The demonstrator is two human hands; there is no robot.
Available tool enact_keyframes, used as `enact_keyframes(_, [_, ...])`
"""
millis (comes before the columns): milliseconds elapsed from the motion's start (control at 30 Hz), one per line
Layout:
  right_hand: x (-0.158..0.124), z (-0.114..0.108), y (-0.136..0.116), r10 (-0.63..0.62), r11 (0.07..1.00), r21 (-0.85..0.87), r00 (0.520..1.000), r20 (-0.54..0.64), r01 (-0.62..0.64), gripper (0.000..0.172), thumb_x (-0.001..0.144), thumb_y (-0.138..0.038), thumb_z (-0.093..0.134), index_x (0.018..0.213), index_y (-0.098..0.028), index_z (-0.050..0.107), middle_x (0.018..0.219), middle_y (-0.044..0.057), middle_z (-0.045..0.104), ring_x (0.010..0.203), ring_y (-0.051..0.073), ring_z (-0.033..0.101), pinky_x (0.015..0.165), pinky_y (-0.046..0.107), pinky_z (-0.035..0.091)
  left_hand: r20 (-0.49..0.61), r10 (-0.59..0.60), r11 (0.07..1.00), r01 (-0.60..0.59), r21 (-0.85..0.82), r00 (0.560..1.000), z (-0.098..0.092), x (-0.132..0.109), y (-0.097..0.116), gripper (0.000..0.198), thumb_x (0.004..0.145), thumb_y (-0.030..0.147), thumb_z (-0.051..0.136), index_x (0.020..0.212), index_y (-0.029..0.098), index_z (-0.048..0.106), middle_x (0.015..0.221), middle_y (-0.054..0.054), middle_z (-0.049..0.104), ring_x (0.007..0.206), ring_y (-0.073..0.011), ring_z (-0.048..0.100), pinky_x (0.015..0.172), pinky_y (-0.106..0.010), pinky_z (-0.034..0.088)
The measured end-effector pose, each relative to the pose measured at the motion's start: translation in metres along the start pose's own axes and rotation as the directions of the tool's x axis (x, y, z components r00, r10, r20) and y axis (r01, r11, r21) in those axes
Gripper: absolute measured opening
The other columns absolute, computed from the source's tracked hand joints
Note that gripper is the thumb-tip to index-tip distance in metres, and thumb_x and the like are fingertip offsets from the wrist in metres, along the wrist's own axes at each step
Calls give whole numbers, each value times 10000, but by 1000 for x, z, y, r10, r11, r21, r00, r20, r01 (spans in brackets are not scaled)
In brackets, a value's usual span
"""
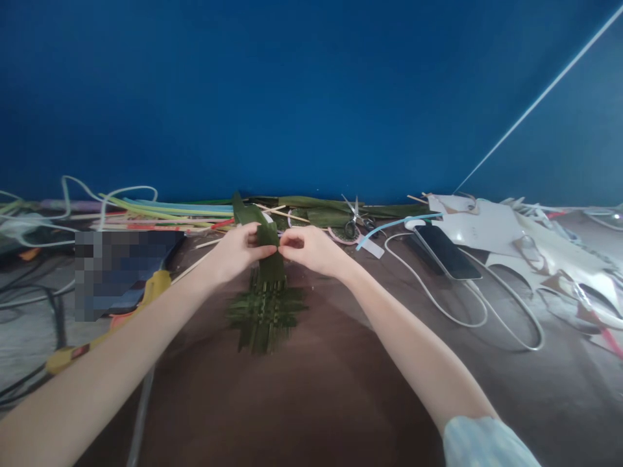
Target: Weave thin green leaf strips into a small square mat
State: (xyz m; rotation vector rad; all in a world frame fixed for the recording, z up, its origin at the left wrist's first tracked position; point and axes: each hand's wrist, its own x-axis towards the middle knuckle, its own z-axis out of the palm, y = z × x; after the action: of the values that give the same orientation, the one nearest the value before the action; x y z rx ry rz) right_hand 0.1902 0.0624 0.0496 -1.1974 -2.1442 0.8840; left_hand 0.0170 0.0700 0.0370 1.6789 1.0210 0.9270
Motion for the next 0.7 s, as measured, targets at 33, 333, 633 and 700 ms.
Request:
enact_keyframes(33, [0, 0, 0, 3, 1000, -1, 1000, 2, -3, 102, 726, -237, 500, 670, -172, 555, 622, -16, 564, 597, 107, 485, 596, 254, 360, 2, -3, 1000, 3, 4, 1000, 0, 0, 0, 204, 646, 244, 648, 797, 145, 554, 873, -46, 664, 813, -192, 617, 773, -342, 456])
enact_keyframes(333, [-2, 0, -3, -8, 999, -42, 1000, -8, 8, 101, 723, -213, 493, 661, -166, 558, 625, -12, 563, 585, 102, 474, 580, 243, 355, -2, 10, 1000, -10, 19, 1000, 1, -1, -1, 174, 658, 211, 634, 806, 146, 568, 873, -40, 669, 819, -192, 621, 771, -339, 464])
enact_keyframes(633, [4, -7, 18, 28, 991, -125, 991, -131, -45, 98, 722, -223, 499, 675, -160, 557, 624, -8, 569, 592, 109, 487, 581, 235, 350, -17, -40, 996, 39, -78, 999, 1, -3, 11, 280, 666, 142, 642, 928, 132, 544, 978, -75, 665, 903, -200, 619, 836, -366, 455])
enact_keyframes(700, [4, -14, 25, 50, 982, -172, 988, -144, -75, 108, 733, -232, 497, 668, -163, 549, 637, -2, 581, 594, 112, 490, 593, 240, 350, -84, -71, 993, 63, -101, 994, -2, -4, 13, 324, 666, 140, 650, 971, 133, 543, 999, -80, 662, 914, -201, 615, 843, -371, 456])
